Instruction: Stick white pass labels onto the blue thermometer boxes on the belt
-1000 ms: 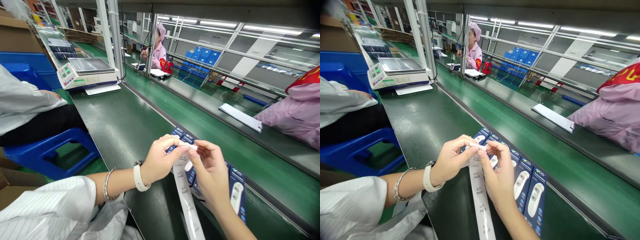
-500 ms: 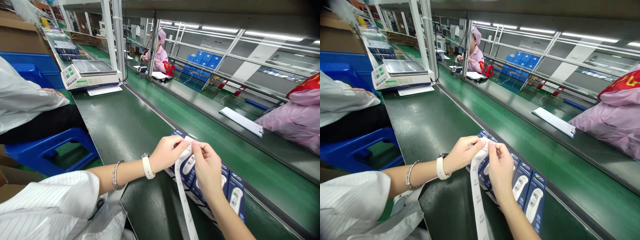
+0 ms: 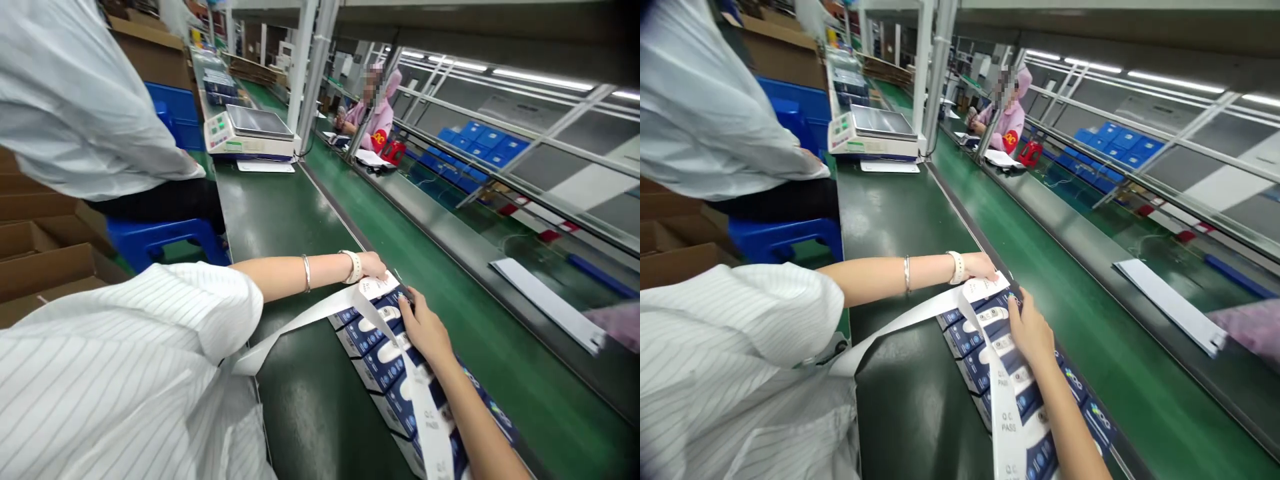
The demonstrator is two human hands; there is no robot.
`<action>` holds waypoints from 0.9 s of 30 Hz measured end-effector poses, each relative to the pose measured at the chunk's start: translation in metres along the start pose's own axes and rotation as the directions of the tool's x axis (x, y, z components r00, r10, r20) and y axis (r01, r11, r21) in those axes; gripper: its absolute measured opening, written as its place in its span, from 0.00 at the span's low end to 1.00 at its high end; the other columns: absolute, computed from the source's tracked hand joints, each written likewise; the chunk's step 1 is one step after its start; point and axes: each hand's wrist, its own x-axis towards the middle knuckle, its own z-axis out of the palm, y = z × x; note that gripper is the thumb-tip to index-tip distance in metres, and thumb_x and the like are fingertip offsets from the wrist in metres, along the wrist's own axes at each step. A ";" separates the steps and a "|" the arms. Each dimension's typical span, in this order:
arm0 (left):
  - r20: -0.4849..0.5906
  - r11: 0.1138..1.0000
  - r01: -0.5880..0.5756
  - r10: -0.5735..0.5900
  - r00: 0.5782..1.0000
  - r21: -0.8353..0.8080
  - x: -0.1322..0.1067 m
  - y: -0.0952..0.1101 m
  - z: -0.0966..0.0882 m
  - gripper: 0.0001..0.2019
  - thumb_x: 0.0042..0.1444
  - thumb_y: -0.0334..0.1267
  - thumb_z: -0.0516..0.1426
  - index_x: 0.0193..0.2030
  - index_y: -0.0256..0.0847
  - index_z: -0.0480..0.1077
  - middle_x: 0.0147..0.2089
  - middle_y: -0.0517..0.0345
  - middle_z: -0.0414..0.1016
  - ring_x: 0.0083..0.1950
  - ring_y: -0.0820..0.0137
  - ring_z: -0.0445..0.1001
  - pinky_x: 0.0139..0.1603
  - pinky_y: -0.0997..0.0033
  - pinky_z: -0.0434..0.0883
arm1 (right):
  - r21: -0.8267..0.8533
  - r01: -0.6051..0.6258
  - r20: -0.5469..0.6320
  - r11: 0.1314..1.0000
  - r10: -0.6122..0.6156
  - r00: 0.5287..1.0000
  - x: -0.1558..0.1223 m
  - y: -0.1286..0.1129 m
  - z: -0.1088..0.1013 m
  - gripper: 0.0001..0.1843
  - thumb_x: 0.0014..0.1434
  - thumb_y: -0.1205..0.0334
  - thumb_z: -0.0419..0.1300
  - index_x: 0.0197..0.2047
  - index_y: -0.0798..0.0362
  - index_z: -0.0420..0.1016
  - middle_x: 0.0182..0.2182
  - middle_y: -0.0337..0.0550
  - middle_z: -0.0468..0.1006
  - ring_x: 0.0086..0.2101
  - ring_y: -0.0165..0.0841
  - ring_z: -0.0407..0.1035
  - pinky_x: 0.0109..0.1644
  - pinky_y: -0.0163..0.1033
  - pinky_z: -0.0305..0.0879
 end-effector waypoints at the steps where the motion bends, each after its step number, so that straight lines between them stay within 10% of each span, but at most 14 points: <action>1: 0.007 1.000 0.009 -0.009 1.000 0.006 -0.001 -0.001 -0.001 0.08 0.55 0.35 0.55 0.28 0.33 0.66 0.26 0.63 0.67 0.25 0.78 0.66 0.27 0.75 0.67 | -0.061 0.021 0.052 0.998 -0.018 0.998 0.000 0.000 -0.002 0.32 0.57 0.43 0.42 0.59 0.52 0.57 0.46 0.54 0.71 0.43 0.49 0.67 0.44 0.55 0.60; 5: 0.001 0.998 -0.063 0.063 0.998 0.008 -0.007 -0.006 -0.008 0.10 0.52 0.32 0.57 0.22 0.33 0.65 0.20 0.65 0.64 0.21 0.79 0.62 0.22 0.78 0.61 | -0.085 0.119 0.107 0.989 -0.110 0.988 0.007 0.017 -0.023 0.29 0.56 0.41 0.44 0.57 0.46 0.60 0.45 0.45 0.72 0.42 0.43 0.68 0.44 0.49 0.63; 9: -0.064 0.968 -0.227 0.221 0.973 -0.111 -0.010 -0.014 -0.011 0.11 0.50 0.35 0.57 0.20 0.36 0.63 0.18 0.66 0.59 0.19 0.80 0.57 0.20 0.78 0.54 | 0.234 0.055 -0.250 0.971 0.005 0.968 -0.006 0.075 -0.053 0.26 0.53 0.43 0.51 0.49 0.49 0.68 0.40 0.46 0.74 0.42 0.40 0.69 0.48 0.49 0.63; 12: -0.001 0.946 -0.222 0.228 0.974 -0.237 -0.009 -0.022 -0.004 0.07 0.51 0.35 0.54 0.25 0.37 0.63 0.20 0.65 0.62 0.20 0.78 0.60 0.22 0.78 0.57 | 0.682 0.131 -0.458 0.719 0.281 0.843 -0.036 0.117 -0.055 0.24 0.53 0.46 0.50 0.47 0.53 0.67 0.35 0.47 0.74 0.40 0.40 0.70 0.47 0.50 0.64; 16: 0.062 0.913 -0.161 0.198 0.978 -0.375 -0.014 -0.032 0.008 0.07 0.48 0.35 0.56 0.25 0.37 0.61 0.20 0.65 0.62 0.20 0.78 0.62 0.23 0.78 0.60 | 0.932 -0.007 -0.164 0.361 0.441 0.882 -0.079 0.126 -0.031 0.21 0.55 0.46 0.47 0.42 0.52 0.69 0.34 0.47 0.74 0.41 0.41 0.70 0.49 0.51 0.63; 22: 0.044 0.870 -0.113 0.152 0.987 -0.480 -0.071 -0.049 0.002 0.10 0.44 0.38 0.60 0.23 0.35 0.63 0.45 0.53 0.70 0.34 0.76 0.69 0.32 0.77 0.64 | 0.852 -0.276 -0.030 0.444 0.569 0.822 -0.132 0.084 -0.013 0.22 0.48 0.47 0.57 0.44 0.51 0.70 0.35 0.47 0.76 0.38 0.43 0.71 0.41 0.47 0.68; 27: 0.097 0.876 0.048 -0.001 0.995 -0.480 -0.140 -0.062 -0.015 0.07 0.49 0.40 0.58 0.32 0.37 0.71 0.64 0.53 0.52 0.50 0.63 0.68 0.41 0.69 0.67 | 0.657 -0.462 0.138 0.596 0.507 0.851 -0.168 0.074 -0.018 0.23 0.43 0.42 0.59 0.41 0.45 0.74 0.34 0.49 0.77 0.35 0.45 0.72 0.35 0.46 0.69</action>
